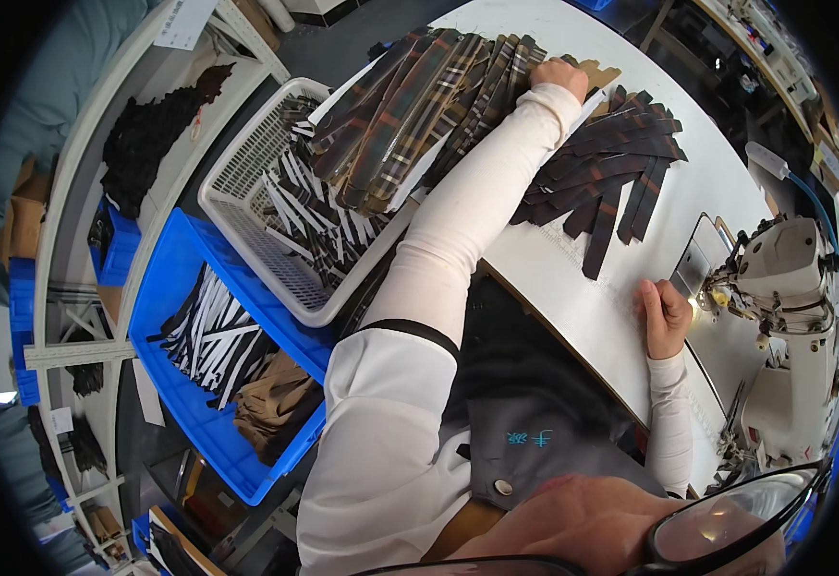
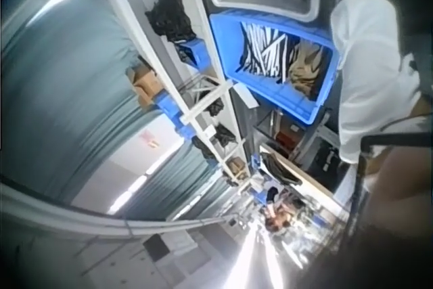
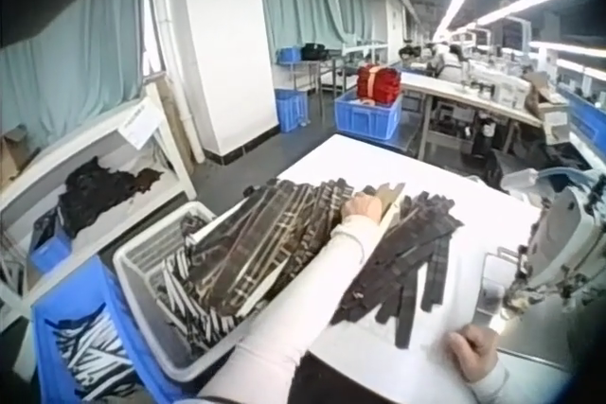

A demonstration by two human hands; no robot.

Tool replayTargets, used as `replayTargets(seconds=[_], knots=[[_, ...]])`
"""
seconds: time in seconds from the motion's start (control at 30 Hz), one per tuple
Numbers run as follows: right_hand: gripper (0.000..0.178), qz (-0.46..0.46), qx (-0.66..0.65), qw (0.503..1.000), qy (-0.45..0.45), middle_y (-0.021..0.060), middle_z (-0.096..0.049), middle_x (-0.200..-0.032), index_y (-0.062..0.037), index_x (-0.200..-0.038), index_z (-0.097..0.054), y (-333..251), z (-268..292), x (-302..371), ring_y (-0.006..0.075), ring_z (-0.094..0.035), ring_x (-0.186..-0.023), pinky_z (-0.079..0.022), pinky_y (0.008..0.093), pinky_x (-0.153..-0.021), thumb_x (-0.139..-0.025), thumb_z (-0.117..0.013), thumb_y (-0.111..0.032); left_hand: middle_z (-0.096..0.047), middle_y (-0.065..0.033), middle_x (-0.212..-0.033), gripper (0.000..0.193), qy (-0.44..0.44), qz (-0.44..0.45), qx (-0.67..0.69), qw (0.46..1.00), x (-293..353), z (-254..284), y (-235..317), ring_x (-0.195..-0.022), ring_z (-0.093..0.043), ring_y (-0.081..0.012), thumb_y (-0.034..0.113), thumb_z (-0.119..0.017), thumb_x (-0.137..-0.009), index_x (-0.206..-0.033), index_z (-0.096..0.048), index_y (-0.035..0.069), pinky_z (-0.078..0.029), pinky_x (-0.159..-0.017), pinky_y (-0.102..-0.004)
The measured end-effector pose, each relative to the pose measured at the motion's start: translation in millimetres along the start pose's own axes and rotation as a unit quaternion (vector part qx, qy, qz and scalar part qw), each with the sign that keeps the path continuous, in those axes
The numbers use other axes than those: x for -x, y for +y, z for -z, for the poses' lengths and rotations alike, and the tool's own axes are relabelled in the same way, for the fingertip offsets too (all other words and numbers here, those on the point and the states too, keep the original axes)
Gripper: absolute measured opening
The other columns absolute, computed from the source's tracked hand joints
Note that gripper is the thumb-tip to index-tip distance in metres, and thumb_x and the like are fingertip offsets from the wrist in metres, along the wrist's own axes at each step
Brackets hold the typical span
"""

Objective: Sewing together patterned leather or fabric straps using an industrial sewing machine.

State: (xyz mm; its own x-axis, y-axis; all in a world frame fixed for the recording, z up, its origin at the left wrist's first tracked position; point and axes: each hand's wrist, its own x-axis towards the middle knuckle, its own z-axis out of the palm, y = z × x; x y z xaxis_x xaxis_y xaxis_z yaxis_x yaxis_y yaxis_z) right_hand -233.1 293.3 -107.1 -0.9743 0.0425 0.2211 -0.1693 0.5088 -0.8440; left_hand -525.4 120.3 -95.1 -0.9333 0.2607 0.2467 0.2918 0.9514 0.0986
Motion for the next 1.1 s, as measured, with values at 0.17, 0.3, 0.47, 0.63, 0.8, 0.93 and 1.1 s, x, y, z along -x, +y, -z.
replayTargets(seconds=[0.17, 0.3, 0.47, 0.63, 0.8, 0.93, 1.1], knots=[[0.031, -0.004, 0.011, 1.000, 0.003, -0.0002, -0.049, -0.058, -0.0016, -0.065, -0.051, 1, 2, -1, 0.0055, -0.041, -0.053, -0.032, 0.0207, -0.050, -0.093, -0.056, -0.014, -0.068, -0.0131, -0.100, 0.024, -0.035, -0.010, 0.044, 0.998, 5, 19, 5, -0.094, -0.066, -0.0290, 0.014, -0.050, -0.086, -0.094, -0.072, 0.011, -0.054, -0.075, -0.0386], [0.032, -0.006, -0.003, 1.000, -0.006, -0.0005, -0.049, -0.058, -0.0018, -0.065, -0.051, 0, 1, -1, 0.0054, -0.041, -0.053, -0.032, 0.0205, -0.051, -0.093, -0.057, -0.015, -0.069, -0.0101, -0.096, 0.021, 0.000, 0.005, 0.046, 0.999, -7, 7, -6, -0.087, -0.067, -0.0289, 0.016, -0.051, -0.087, -0.091, -0.071, 0.010, -0.054, -0.073, -0.0395], [0.017, -0.014, -0.065, 0.995, 0.079, 0.0006, -0.055, -0.067, -0.0011, -0.081, -0.063, 6, -1, 2, 0.0066, -0.046, -0.059, -0.035, 0.0199, -0.055, -0.091, -0.060, -0.015, -0.063, -0.0073, -0.076, 0.005, 0.441, -0.135, 0.332, 0.823, -17, 56, 12, -0.069, -0.065, -0.0264, 0.017, -0.065, -0.078, -0.073, -0.066, 0.014, -0.051, -0.059, -0.0400], [0.028, 0.055, -0.100, 0.987, 0.115, 0.0042, -0.059, -0.086, 0.0030, -0.105, -0.060, 0, -6, 3, 0.0092, -0.049, -0.072, -0.039, 0.0228, -0.066, -0.097, -0.048, -0.021, -0.057, -0.0061, -0.067, 0.011, 0.344, -0.238, 0.007, 0.908, 109, 112, 90, -0.070, -0.061, -0.0219, 0.020, -0.063, -0.068, -0.070, -0.063, 0.010, -0.049, -0.057, -0.0389], [0.037, -0.065, -0.371, 0.907, 0.191, 0.0165, -0.059, -0.118, 0.0042, -0.119, -0.053, 0, 2, 28, 0.0205, -0.057, -0.106, -0.042, 0.0314, -0.092, -0.100, -0.037, -0.023, -0.061, -0.0080, -0.073, 0.017, 0.146, -0.390, 0.081, 0.905, 227, 72, 129, -0.068, -0.061, -0.0226, 0.021, -0.063, -0.068, -0.069, -0.066, 0.005, -0.044, -0.055, -0.0367], [0.030, -0.083, -0.325, 0.936, 0.106, 0.0153, -0.061, -0.113, 0.0037, -0.110, -0.056, -8, 13, 35, 0.0206, -0.058, -0.105, -0.042, 0.0318, -0.095, -0.099, -0.041, -0.019, -0.061, -0.0096, -0.076, 0.019, 0.179, -0.410, 0.119, 0.886, 250, 54, 130, -0.068, -0.061, -0.0215, 0.019, -0.062, -0.066, -0.071, -0.065, 0.001, -0.046, -0.054, -0.0329], [0.027, -0.087, -0.320, 0.935, 0.128, 0.0101, -0.063, -0.103, 0.0020, -0.115, -0.057, 20, 43, 51, 0.0138, -0.060, -0.086, -0.047, 0.0245, -0.078, -0.098, -0.044, -0.015, -0.059, -0.0067, -0.080, 0.015, 0.173, -0.347, 0.399, 0.831, 255, 39, 134, -0.064, -0.060, -0.0204, 0.022, -0.066, -0.076, -0.074, -0.061, 0.008, -0.049, -0.054, -0.0335]])
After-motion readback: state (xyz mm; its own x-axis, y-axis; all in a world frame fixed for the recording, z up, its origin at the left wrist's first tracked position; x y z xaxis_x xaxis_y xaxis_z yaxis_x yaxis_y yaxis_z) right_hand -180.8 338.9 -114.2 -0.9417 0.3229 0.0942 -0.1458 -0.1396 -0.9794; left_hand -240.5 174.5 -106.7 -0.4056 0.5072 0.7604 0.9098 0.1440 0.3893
